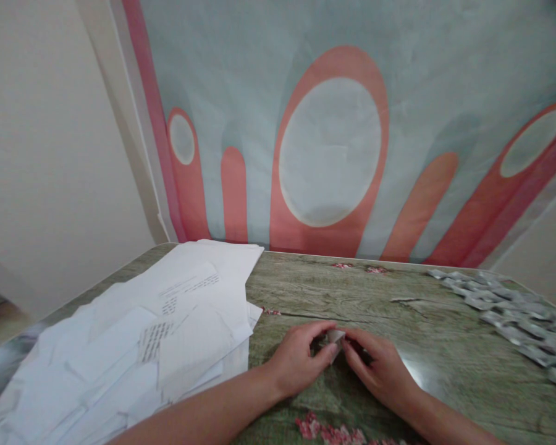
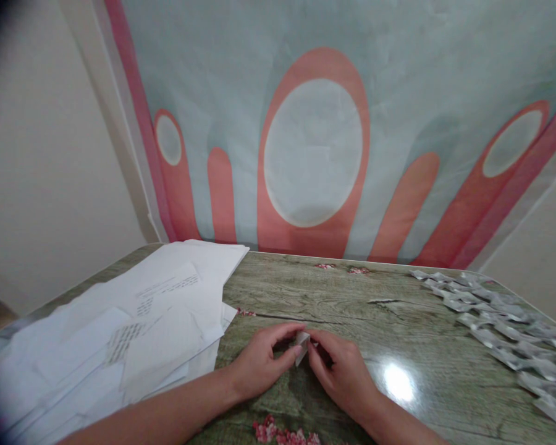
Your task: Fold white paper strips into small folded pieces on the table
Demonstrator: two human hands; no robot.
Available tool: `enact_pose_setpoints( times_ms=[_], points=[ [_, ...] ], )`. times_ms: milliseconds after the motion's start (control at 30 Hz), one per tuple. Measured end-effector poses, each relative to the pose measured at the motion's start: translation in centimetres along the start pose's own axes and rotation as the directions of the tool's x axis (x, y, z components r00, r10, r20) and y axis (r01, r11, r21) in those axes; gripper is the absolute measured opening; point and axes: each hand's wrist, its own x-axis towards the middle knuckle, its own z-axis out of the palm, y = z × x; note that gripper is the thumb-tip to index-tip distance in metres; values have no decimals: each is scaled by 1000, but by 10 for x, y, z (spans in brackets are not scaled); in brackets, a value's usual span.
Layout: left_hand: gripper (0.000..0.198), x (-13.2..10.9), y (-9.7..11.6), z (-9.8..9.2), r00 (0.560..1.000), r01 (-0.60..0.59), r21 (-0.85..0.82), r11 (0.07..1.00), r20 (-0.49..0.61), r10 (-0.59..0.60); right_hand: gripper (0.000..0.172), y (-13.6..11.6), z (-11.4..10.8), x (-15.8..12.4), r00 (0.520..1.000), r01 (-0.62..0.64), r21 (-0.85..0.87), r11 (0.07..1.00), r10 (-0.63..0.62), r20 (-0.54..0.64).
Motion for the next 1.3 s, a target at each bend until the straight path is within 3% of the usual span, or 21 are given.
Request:
enact_pose_setpoints(
  times_ms=[367, 533, 800, 1033, 1300],
  points=[
    [34, 1, -3, -3, 996, -90, 320, 943, 33, 84, 28, 10, -1, 2, 993, 117, -282, 952, -105, 55],
    [29, 2, -6, -4, 992, -126, 403, 906, 56, 113, 27, 10, -2, 4, 980, 184, -379, 907, -141, 137],
    [33, 0, -5, -9, 979, -197, 534, 822, 146, 140, 25, 9, -4, 5, 942, 324, -443, 836, -244, 230],
    [38, -4, 5, -12, 961, -265, 630, 730, 231, 149, 33, 4, -4, 4, 939, 313, -461, 830, -198, 282],
    [38, -5, 5, -9, 951, -304, 715, 630, 266, 158, 20, 9, 1, 3, 930, 356, -511, 782, -246, 272]
  ],
)
